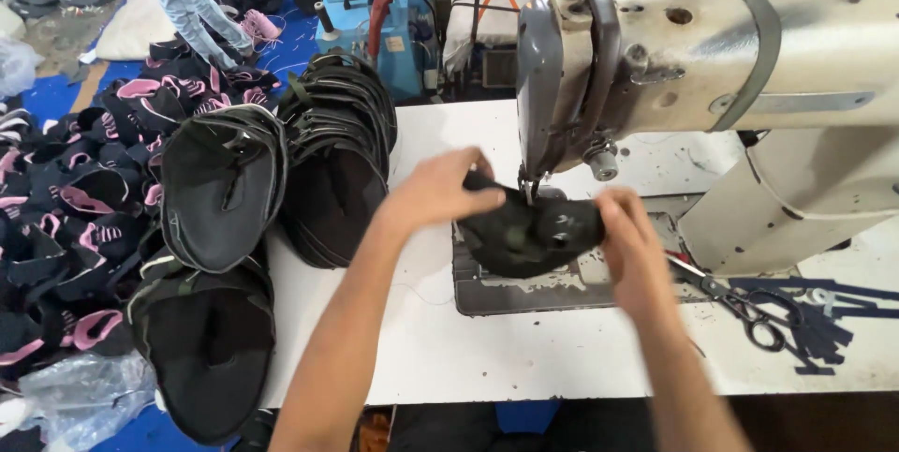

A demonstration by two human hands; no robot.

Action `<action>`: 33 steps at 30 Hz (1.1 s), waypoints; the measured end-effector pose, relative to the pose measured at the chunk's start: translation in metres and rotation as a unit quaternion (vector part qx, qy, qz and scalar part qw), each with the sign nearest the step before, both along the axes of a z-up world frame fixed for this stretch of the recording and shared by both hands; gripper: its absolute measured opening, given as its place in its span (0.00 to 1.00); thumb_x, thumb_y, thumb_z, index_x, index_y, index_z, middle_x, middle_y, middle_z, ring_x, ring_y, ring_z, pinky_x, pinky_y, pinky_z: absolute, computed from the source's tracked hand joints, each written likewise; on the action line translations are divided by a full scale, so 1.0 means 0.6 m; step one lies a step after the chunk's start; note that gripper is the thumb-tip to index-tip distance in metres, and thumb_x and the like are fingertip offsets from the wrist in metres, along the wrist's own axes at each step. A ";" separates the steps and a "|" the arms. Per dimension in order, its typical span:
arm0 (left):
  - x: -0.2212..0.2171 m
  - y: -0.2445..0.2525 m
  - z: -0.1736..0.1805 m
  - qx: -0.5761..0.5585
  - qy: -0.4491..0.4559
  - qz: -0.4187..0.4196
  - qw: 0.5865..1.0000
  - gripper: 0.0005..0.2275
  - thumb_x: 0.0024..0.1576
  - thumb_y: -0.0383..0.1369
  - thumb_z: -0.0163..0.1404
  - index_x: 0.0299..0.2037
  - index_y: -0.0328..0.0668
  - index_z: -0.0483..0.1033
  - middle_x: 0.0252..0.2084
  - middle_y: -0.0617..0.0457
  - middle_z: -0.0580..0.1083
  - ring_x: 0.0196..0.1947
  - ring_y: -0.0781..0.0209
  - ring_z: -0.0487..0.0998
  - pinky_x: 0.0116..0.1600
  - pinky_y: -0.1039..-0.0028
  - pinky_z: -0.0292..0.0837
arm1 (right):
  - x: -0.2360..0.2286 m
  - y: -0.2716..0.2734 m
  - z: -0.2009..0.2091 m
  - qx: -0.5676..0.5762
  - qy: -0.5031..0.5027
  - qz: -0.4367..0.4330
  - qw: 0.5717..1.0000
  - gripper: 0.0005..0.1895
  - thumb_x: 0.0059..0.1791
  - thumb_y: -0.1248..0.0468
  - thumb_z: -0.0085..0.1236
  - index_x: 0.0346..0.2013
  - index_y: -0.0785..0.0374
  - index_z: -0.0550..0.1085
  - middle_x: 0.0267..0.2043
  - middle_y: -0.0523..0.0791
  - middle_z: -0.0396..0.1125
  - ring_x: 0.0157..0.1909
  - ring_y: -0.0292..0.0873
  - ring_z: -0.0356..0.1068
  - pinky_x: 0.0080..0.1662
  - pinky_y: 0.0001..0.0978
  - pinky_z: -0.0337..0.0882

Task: The person uses a sewing machine to stitch a green strap onto the upper part of black sandals. They repeatedly guide the sandals under the needle, sew the strap, and then use scissors to cut the thread before moving to the next sandal.

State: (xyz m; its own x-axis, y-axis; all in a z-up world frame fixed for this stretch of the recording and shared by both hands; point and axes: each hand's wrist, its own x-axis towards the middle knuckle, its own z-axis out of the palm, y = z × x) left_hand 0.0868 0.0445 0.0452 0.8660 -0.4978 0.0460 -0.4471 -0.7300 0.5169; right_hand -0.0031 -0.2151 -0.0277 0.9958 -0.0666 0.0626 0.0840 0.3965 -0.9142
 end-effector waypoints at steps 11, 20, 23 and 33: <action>-0.197 -0.070 0.022 -0.173 -0.352 0.100 0.914 0.22 0.40 0.31 0.59 0.48 0.38 0.76 0.47 0.43 0.72 0.52 0.44 0.70 0.59 0.59 0.57 | 0.049 -0.007 0.052 -0.375 0.020 0.081 0.923 0.16 0.45 0.62 0.65 0.43 0.59 0.68 0.37 0.42 0.68 0.37 0.35 0.64 0.39 0.29 0.66; -0.201 -0.107 -0.032 -0.263 -0.251 0.104 0.926 0.06 0.54 0.18 0.53 0.39 0.34 0.76 0.39 0.46 0.75 0.42 0.47 0.79 0.46 0.60 0.75 | 0.045 -0.009 0.022 -0.355 -0.037 0.062 0.932 0.16 0.45 0.63 0.64 0.43 0.60 0.67 0.39 0.41 0.68 0.41 0.33 0.64 0.44 0.27 0.67; -0.217 -0.118 -0.070 -0.248 -0.337 0.090 0.904 0.04 0.54 0.19 0.53 0.36 0.33 0.75 0.41 0.46 0.75 0.50 0.47 0.80 0.53 0.62 0.77 | 0.053 -0.010 0.009 -0.324 -0.050 0.053 0.943 0.16 0.45 0.64 0.65 0.42 0.60 0.68 0.40 0.40 0.67 0.42 0.33 0.64 0.45 0.26 0.67; -0.222 -0.114 -0.070 -0.243 -0.326 0.070 0.911 0.04 0.53 0.19 0.53 0.37 0.30 0.76 0.42 0.45 0.75 0.51 0.46 0.80 0.61 0.58 0.75 | 0.058 -0.002 0.015 -0.305 -0.009 0.050 0.951 0.14 0.45 0.65 0.65 0.40 0.60 0.68 0.37 0.38 0.66 0.38 0.31 0.62 0.39 0.25 0.65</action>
